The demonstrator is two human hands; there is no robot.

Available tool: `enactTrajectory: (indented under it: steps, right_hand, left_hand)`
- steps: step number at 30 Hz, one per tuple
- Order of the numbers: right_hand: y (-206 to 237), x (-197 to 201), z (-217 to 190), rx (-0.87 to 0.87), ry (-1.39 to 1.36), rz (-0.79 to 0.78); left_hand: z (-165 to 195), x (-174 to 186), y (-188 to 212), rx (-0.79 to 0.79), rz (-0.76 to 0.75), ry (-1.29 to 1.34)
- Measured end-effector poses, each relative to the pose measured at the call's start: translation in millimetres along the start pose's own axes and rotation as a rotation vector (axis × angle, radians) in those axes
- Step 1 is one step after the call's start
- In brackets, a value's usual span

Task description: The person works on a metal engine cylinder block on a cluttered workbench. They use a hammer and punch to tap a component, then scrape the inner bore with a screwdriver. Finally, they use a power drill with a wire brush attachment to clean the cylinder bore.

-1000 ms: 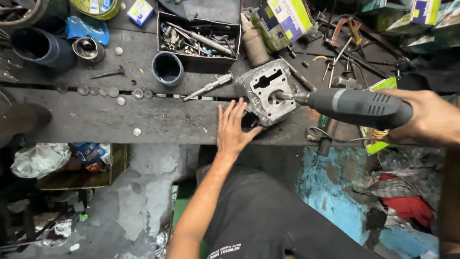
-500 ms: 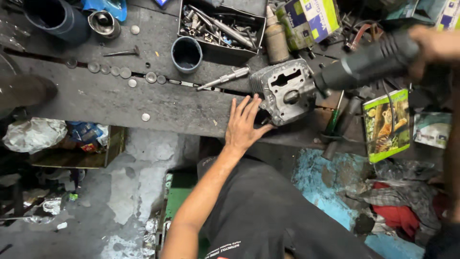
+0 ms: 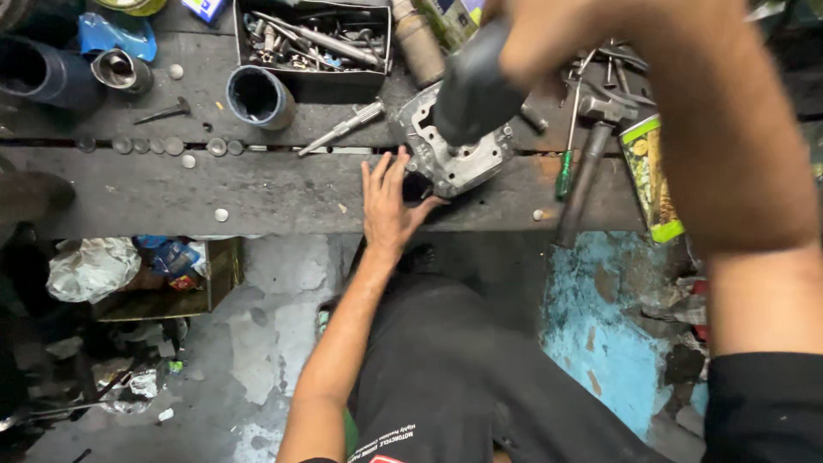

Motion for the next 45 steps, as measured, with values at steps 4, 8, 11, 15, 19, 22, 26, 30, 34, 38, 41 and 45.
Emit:
enactTrajectory:
  steps: [4,8,11,15,19,22,26,30,34,38,41,45]
  right_hand:
    - [24,-47,-14,0.075,0.012,0.145]
    - [50,-85,-15,0.106,-0.08,0.23]
    - [72,-101,-16,0.031,-0.162,0.189]
    - [92,-143,-21,-0.039,-0.22,0.263]
    - [97,-196,-22,-0.236,-0.304,0.296]
    - [97,-217,-24,-0.351,-0.6,0.364]
    - [90,-228,-15,-0.43,-0.84,0.325]
    - [74,-237,26,-0.314,-0.945,0.328]
    - [30,-226,96,-0.125,-0.901,0.175]
    - [-51,-180,155,-0.034,-0.731,-0.06]
    - [-87,-137,156,-0.033,-0.508,-0.173]
    - [-85,-75,117,-0.031,-0.268,-0.177]
  left_hand:
    - [4,-6,3,0.022,-0.023,-0.02]
    - [5,-9,4,-0.006,-0.037,-0.03]
    - [5,-10,2,0.005,-0.049,-0.021]
    - [3,-9,-1,0.034,-0.064,0.003]
    - [0,-6,-5,0.033,-0.045,0.031]
    - [-3,-6,-6,0.039,-0.055,0.03]
    - [-8,-5,-5,0.027,-0.044,0.045]
    - [-12,0,-8,0.033,-0.041,0.06]
    - [-12,9,-13,0.036,-0.031,0.065]
    - [-11,18,-16,0.046,-0.012,0.059]
    - [-5,23,-14,0.051,-0.004,0.047]
    - [5,31,-11,0.043,-0.005,0.036]
Point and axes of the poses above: each hand's wrist, its own y-axis away from the middle knuckle, its own x-axis out of the back of the hand, z = x × y, the point moved 2 cm from there along -y, towards the middle knuckle, and after that the axes turned 5 degrees about -y, right-handed, at the moved point
